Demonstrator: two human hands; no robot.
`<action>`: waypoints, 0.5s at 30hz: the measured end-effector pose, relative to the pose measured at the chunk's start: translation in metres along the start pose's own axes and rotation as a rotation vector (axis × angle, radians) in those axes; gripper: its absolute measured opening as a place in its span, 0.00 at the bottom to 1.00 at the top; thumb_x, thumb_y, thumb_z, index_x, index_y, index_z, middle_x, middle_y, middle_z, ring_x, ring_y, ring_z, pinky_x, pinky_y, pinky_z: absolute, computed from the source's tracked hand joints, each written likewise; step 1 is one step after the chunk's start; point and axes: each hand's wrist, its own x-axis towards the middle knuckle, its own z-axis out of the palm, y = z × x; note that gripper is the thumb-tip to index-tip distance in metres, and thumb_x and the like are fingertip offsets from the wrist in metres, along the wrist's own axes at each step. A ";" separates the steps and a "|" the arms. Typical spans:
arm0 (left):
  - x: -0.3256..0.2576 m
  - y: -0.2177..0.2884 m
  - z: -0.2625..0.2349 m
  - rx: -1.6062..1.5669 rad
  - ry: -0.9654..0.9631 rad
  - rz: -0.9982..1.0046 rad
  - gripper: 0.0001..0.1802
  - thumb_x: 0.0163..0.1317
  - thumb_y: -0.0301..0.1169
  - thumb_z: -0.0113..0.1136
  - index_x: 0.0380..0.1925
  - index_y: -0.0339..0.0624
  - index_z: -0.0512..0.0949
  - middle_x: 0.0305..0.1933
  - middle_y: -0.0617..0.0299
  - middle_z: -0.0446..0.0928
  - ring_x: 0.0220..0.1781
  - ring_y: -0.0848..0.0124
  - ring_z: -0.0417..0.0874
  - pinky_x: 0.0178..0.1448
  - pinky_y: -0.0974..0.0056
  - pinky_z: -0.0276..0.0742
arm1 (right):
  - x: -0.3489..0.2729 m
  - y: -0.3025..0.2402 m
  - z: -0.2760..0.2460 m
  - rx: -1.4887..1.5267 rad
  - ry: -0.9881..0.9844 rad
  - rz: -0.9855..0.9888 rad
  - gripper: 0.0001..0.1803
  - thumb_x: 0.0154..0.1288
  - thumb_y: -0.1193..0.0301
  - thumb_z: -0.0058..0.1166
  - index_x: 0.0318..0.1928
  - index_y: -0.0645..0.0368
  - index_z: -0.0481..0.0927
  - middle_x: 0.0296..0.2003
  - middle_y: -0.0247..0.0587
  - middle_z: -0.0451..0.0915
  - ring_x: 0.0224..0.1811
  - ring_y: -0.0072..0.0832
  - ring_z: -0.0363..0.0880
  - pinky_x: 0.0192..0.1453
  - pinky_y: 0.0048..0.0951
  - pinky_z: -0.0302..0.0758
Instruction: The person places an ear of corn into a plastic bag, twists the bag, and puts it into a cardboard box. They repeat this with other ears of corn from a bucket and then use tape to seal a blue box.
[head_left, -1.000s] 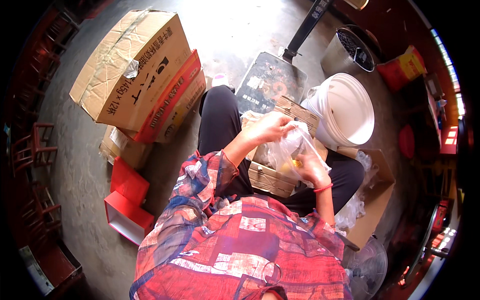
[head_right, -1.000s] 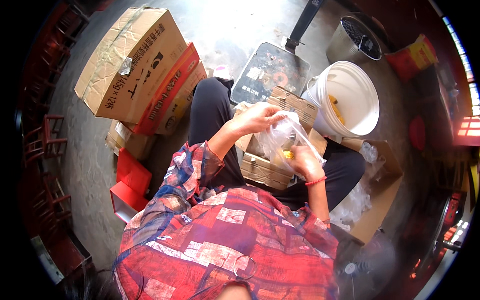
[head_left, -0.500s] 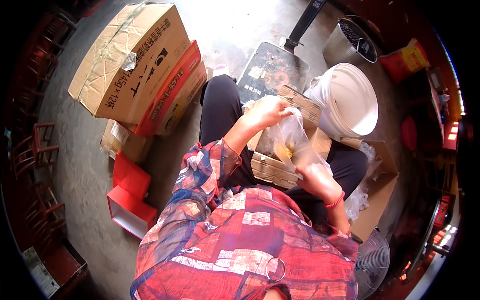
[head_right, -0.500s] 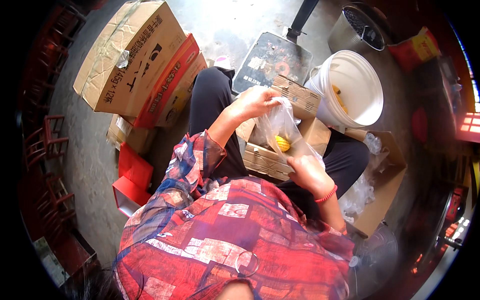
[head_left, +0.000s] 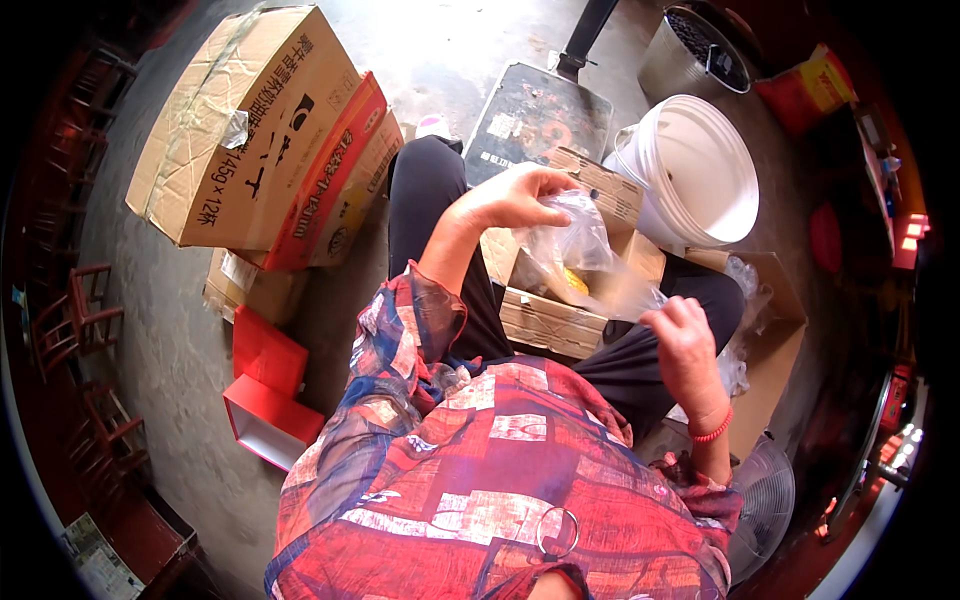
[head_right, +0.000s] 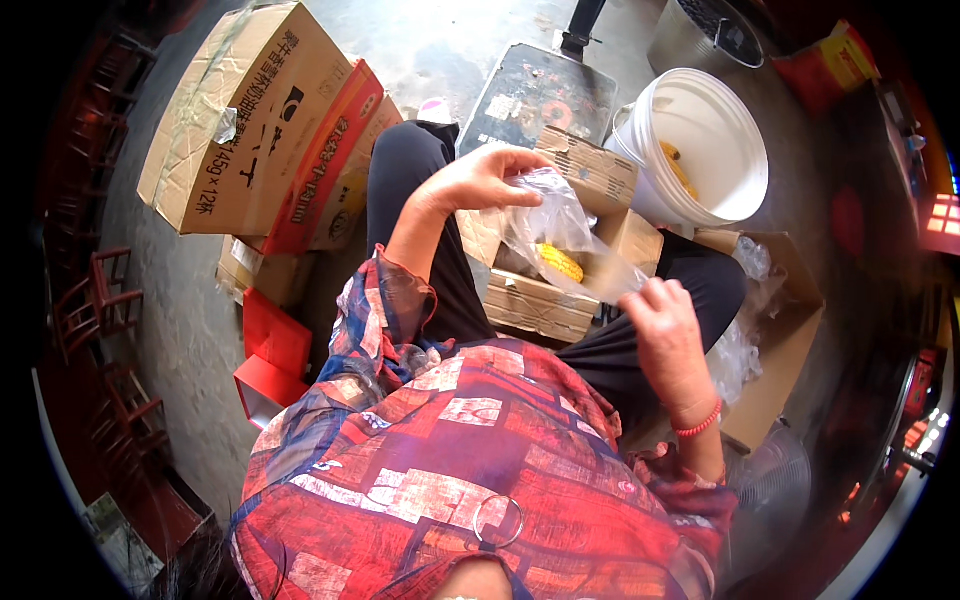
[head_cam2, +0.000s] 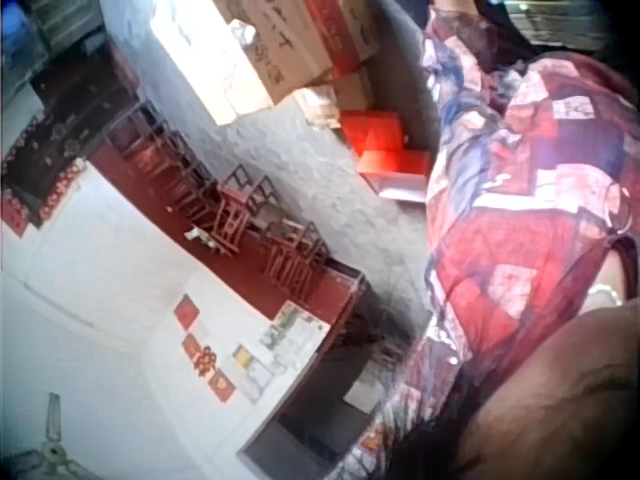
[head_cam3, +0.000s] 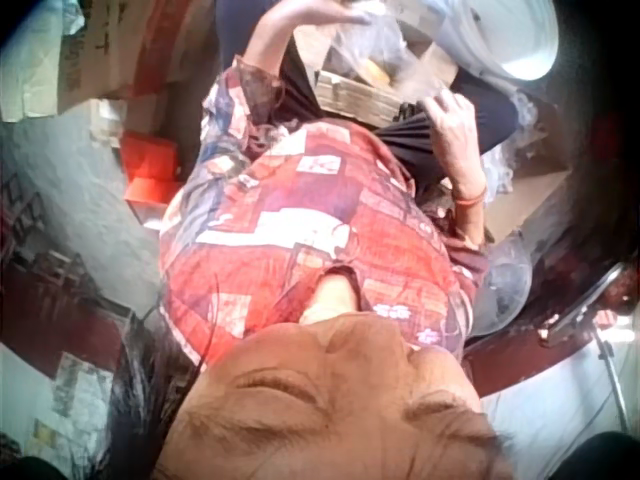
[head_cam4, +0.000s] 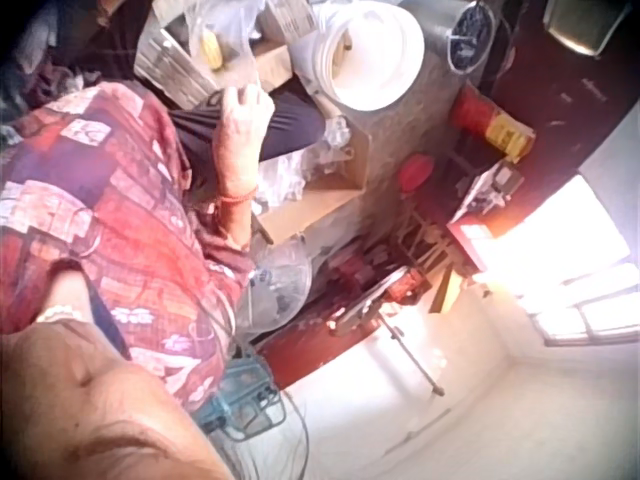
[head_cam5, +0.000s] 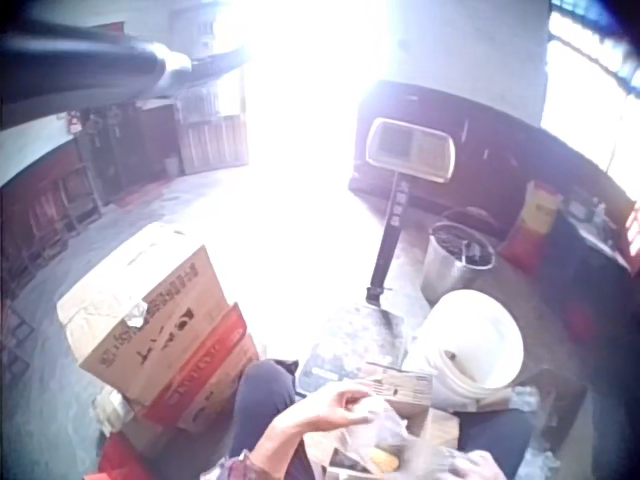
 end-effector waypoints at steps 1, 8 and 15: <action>-0.003 0.005 -0.002 -0.117 -0.028 0.031 0.27 0.48 0.28 0.65 0.51 0.35 0.73 0.47 0.59 0.77 0.48 0.73 0.75 0.57 0.70 0.68 | -0.003 0.005 0.000 0.000 0.093 0.038 0.08 0.45 0.82 0.48 0.29 0.59 0.75 0.27 0.41 0.68 0.34 0.37 0.69 0.40 0.33 0.68; -0.005 0.004 -0.007 0.226 0.259 -0.006 0.20 0.46 0.25 0.54 0.43 0.38 0.78 0.34 0.63 0.78 0.34 0.75 0.74 0.43 0.71 0.72 | -0.015 0.023 0.003 0.052 0.448 0.199 0.09 0.50 0.86 0.51 0.33 0.63 0.76 0.29 0.42 0.69 0.32 0.35 0.70 0.36 0.29 0.69; -0.006 0.004 -0.015 -0.011 0.226 -0.165 0.09 0.52 0.30 0.60 0.20 0.34 0.76 0.21 0.73 0.70 0.22 0.82 0.66 0.29 0.73 0.65 | -0.017 0.031 0.017 0.178 0.556 0.316 0.08 0.58 0.85 0.48 0.38 0.64 0.75 0.32 0.42 0.70 0.32 0.30 0.73 0.36 0.24 0.71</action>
